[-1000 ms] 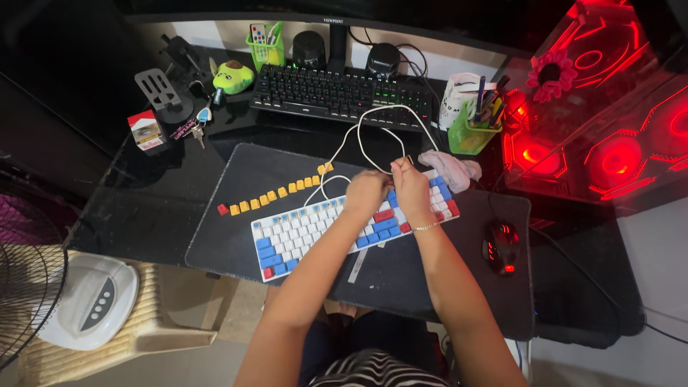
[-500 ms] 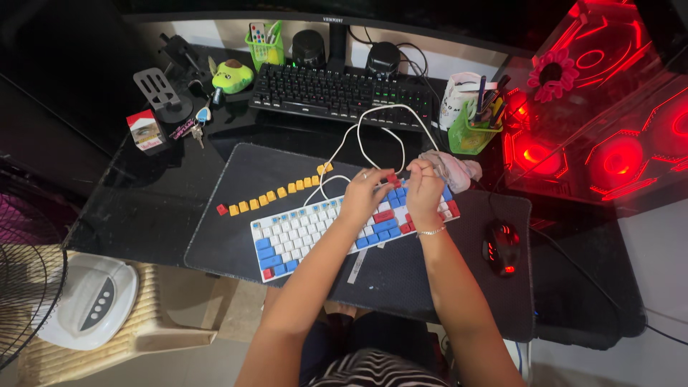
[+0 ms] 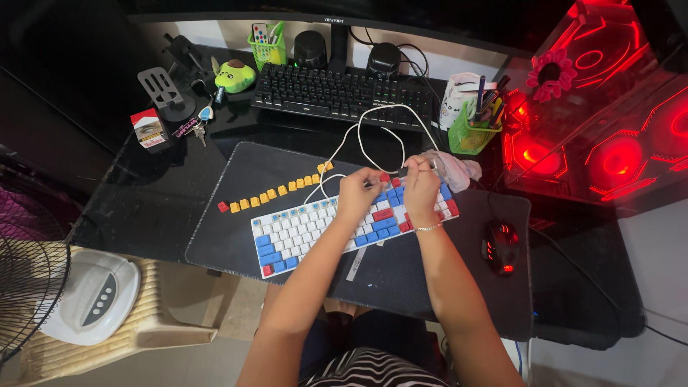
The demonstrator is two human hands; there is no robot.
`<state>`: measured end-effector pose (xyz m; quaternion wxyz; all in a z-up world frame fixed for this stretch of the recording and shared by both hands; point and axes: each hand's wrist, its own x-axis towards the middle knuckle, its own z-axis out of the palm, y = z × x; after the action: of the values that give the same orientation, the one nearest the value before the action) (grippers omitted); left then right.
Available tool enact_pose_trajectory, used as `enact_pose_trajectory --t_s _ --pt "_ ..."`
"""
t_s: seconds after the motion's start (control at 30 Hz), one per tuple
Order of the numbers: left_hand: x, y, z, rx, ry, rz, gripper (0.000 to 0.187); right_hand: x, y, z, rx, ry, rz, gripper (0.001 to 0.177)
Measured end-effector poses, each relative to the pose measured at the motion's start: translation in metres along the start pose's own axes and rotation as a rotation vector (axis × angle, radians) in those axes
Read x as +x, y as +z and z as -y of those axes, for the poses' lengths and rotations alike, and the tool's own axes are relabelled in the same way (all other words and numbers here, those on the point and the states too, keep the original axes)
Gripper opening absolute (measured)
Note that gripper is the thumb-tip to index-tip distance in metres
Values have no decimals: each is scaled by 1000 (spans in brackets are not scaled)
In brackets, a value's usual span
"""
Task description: The person removes keycaps from a mechanical keyboard using a keycap puller and places them on the desk. They then wipe the keyboard surface with a cloth and begin reattaching the keycaps one by one.
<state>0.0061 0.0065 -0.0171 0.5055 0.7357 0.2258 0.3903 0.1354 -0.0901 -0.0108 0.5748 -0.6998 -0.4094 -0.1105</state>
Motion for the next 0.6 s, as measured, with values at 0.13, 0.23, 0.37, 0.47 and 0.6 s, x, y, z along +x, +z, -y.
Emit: enact_pose_trajectory --t_s 0.13,0.23,0.37,0.47,0.6 --pt "6 -10 -5 -107 -45 37 18 0 -1 3 -112 -130 62 24" --pt "4 -12 -24 343 209 -49 14 -1 4 10 -169 -355 42 20" --pt "6 -15 -39 387 287 -74 17 -1 5 12 -116 -197 24 18" --pt "8 -12 -38 276 105 -20 19 1 2 9 -86 33 -8 19" --pt "15 -22 -20 39 -237 104 21 20 -22 -5 -230 -343 -148 16"
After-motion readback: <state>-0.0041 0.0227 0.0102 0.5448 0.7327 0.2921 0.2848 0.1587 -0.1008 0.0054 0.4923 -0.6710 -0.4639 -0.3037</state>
